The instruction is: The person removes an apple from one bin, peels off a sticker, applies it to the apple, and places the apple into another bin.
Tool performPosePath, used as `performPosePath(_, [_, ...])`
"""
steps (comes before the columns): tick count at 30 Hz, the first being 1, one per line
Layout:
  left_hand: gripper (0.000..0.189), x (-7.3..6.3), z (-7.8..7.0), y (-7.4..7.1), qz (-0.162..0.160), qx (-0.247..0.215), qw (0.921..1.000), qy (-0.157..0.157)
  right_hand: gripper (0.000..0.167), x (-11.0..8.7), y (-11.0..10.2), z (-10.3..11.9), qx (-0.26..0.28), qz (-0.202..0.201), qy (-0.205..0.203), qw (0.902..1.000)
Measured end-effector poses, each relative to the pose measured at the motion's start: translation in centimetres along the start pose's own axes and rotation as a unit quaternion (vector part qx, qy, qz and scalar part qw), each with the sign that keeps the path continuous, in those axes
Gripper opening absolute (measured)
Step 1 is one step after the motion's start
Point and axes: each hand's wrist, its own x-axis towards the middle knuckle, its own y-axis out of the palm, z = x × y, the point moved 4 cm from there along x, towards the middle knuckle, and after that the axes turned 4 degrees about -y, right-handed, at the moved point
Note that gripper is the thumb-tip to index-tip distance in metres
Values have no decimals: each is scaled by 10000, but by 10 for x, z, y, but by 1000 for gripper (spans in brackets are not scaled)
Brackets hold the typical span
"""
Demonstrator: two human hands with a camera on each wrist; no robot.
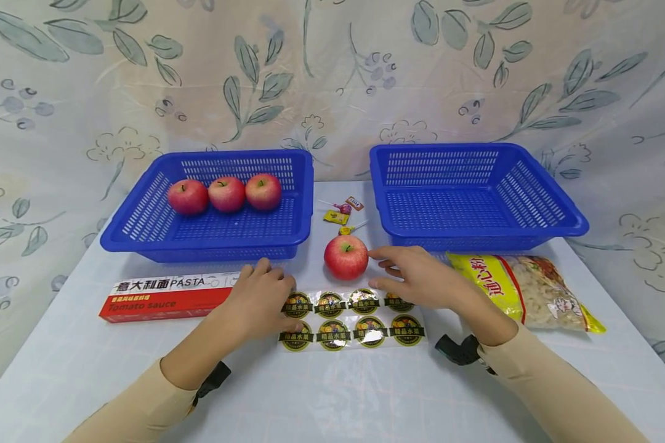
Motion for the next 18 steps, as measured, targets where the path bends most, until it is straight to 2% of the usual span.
performPosePath(7, [63, 0, 2, 4, -17, -256, 9996, -122, 50, -3, -2, 10, -332, -341, -152, 9988])
performPosePath(12, [49, -3, 5, 5, -315, -874, 9957, -69, 49, -5, -1, 17, -554, -620, -146, 9964])
performPosePath(15, [45, -8, 8, 3, -410, -1564, 9868, 35, 50, -5, 0, 22, -601, -820, -287, 9944])
performPosePath(18, [48, -13, 12, 0, -386, -2323, 9717, 207, 49, -4, 1, 29, -548, -1028, -470, 9921])
